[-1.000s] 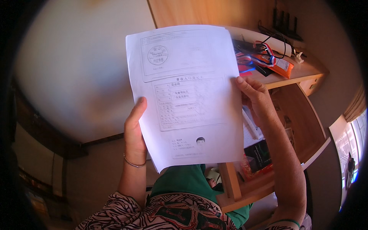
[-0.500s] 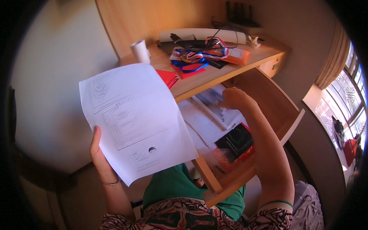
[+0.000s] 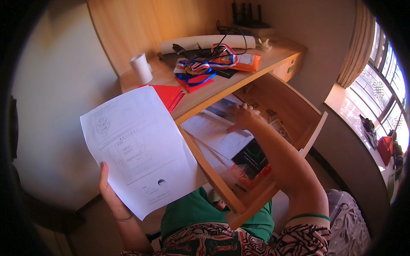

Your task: The person sits at a desk and sorts red envelopes from a drawer, stacking them on the desk. They then handle a white document and a cardboard envelope, placing them back in the drawer. The person continues to fold and arrange red envelopes.

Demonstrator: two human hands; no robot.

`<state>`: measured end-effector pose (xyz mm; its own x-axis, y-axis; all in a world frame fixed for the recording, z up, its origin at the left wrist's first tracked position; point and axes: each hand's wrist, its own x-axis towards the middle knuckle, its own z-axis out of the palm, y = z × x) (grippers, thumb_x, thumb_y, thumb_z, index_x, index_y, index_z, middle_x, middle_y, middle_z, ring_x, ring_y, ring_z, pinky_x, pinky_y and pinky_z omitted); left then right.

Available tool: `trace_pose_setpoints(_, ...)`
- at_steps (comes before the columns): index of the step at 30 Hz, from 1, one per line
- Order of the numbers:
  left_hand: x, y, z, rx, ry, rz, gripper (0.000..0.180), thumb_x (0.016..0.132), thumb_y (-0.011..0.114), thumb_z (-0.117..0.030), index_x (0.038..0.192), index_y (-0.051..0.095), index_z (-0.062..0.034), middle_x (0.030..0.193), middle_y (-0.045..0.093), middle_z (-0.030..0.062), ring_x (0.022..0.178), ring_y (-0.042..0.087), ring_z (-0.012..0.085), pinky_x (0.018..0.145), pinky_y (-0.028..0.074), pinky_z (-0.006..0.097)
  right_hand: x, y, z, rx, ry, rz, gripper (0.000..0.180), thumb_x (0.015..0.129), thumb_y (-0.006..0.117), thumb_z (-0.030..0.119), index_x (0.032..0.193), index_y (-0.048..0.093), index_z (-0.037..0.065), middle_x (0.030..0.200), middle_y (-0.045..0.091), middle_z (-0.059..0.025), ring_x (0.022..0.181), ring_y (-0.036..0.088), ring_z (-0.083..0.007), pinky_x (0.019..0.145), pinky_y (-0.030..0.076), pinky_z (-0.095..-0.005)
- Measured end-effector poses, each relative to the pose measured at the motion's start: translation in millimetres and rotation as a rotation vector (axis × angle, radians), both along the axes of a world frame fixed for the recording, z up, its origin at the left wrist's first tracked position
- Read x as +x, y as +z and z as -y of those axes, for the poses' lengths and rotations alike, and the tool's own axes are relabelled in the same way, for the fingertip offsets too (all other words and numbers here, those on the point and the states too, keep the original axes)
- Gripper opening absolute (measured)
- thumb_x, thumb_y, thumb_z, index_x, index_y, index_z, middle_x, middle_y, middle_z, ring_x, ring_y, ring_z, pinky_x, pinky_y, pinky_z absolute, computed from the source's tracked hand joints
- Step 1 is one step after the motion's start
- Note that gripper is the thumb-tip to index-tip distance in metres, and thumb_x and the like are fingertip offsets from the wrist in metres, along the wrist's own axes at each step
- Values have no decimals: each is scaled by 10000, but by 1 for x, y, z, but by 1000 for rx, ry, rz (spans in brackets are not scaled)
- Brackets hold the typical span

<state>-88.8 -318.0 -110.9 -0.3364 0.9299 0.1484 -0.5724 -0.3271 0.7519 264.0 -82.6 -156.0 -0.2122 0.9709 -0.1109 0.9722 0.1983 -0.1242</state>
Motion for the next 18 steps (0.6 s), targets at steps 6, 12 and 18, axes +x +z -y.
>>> trace_pose_setpoints(6,-1,-4,4,-1,5,-3,520,1016,429,-353,1374,436,24,1348,519,114,1202,490,233,1026,370,348,16,1,-17,68,37,17,980,630,792,481,1399,387,29,1322,490,-268,1217,492,-435,977,437,-504)
trace_pose_setpoints(12,-10,-5,10,9,1,2,525,1019,422,-357,1378,430,26,1336,527,114,1188,499,232,1016,379,342,18,33,-10,129,67,17,461,674,723,251,1076,665,32,1056,666,-207,1026,636,-358,869,511,-439)
trace_pose_setpoints(18,-10,-5,10,27,22,13,549,1015,426,-369,1385,412,36,1340,516,126,1195,491,239,1011,381,349,29,75,15,146,120,36,319,683,697,233,929,729,31,940,689,-193,925,654,-363,838,511,-435)
